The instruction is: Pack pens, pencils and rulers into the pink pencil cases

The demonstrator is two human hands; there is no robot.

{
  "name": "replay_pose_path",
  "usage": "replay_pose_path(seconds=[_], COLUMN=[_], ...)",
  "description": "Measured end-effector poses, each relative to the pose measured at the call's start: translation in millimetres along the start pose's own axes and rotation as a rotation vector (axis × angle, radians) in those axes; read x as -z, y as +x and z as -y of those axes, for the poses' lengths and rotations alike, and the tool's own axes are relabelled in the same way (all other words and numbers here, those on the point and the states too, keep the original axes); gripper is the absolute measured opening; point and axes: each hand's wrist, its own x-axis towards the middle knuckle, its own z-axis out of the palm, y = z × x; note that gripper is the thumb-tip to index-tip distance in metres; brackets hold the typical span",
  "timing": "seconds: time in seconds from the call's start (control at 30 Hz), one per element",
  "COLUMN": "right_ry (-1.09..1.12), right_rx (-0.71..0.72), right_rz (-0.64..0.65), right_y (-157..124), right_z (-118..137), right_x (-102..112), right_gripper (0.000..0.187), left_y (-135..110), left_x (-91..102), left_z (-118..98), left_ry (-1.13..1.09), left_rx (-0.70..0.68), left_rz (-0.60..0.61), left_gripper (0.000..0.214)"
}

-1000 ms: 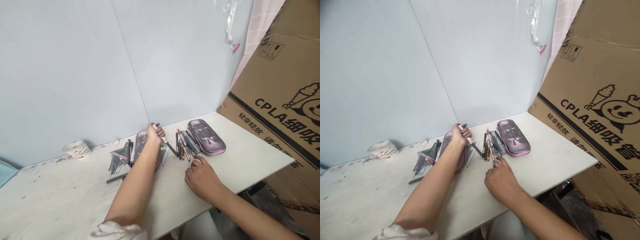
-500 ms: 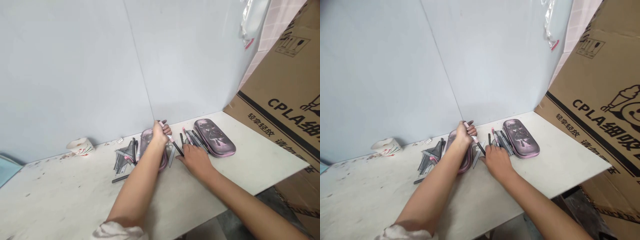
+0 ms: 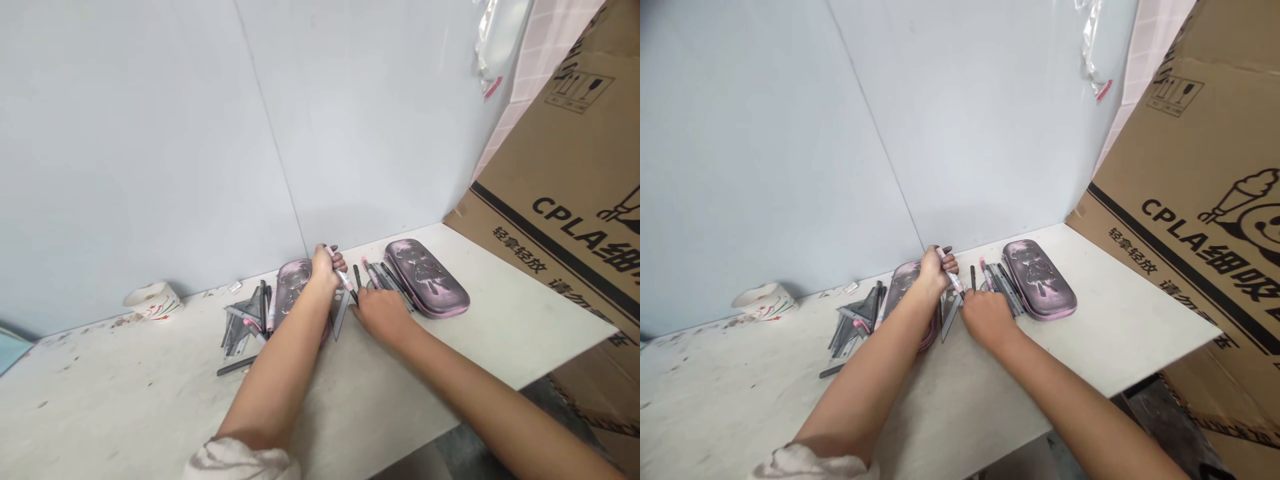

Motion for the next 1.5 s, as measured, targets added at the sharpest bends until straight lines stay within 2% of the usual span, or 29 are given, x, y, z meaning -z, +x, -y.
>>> replay_pose_path(seconds=[0.07,0.17,0.23,0.33,0.5,0.57,0.67,0.73,0.83,0.9,1.0,1.2,1.33,1.43,1.5], right_ry=[0.006,0.033,0.034,-0.017,-0.058,-0.062,-0.042,0.014,0.128,0.203,0.301,0.521,0.676,0.788,0.786], right_rx=[0.055,0.087,0.028,-0.097,-0.139,-0.141,-0.205,-0.26,-0.265,-0.23,-0.157,-0.048,-0.021,0.023,0.009], right_rz=[0.052,0.119,0.108,0.014,0.064,0.059,0.002,-0.056,-0.086,-0.086,-0.096,-0.179,-0.251,-0.254,-0.216], right_y=[-2.3,-8.9,-6.7,9.5,33.7,33.4,26.6,22.9,23.8,28.3,36.1,36.9,31.3,30.4,31.4], right_z=[3.2,3.2,-3.5,-21.8,-41.9,-42.5,-45.8,-54.6,-76.4,-91.4,-106.7,-117.4,-119.7,-118.1,-116.6], right_x=[-5.9,-9.9,-6.9,-1.3,-8.0,-11.2,-8.5,-1.8,8.9,12.4,9.9,-3.4,-4.5,-4.1,-4.6], right_gripper=[0.023,0.024,0.03,0.034,0.023,0.023,0.029,0.033,0.038,0.04,0.042,0.031,0.019,0.023,0.026], left_y=[2.1,10.0,16.9,24.1,19.1,13.9,7.7,5.1,1.2,-1.8,-5.7,-7.0,-4.7,-3.2,-2.6], left_x=[0.4,4.6,6.4,6.2,11.5,15.8,18.2,16.3,13.1,14.0,18.9,19.0,16.8,18.5,19.9], left_z=[-1.6,-5.6,-3.2,9.3,29.9,33.4,33.9,31.3,24.8,20.5,16.3,17.2,20.3,22.4,24.0], left_ry=[0.053,0.165,0.276,0.483,0.766,0.966,1.419,1.55,1.425,1.282,1.174,0.974,1.037,1.17,1.232], left_rx=[-0.027,-0.094,-0.133,-0.194,-0.352,-0.449,-0.641,-0.734,-0.803,-0.782,-0.683,-0.472,-0.536,-0.638,-0.688], left_rz=[-0.013,-0.058,-0.065,-0.018,0.138,0.265,0.468,0.522,0.534,0.5,0.458,0.517,0.55,0.549,0.554], left_gripper=[0.016,0.018,0.015,0.006,0.028,0.036,0.031,0.021,0.011,0.007,0.012,0.016,0.019,0.018,0.018])
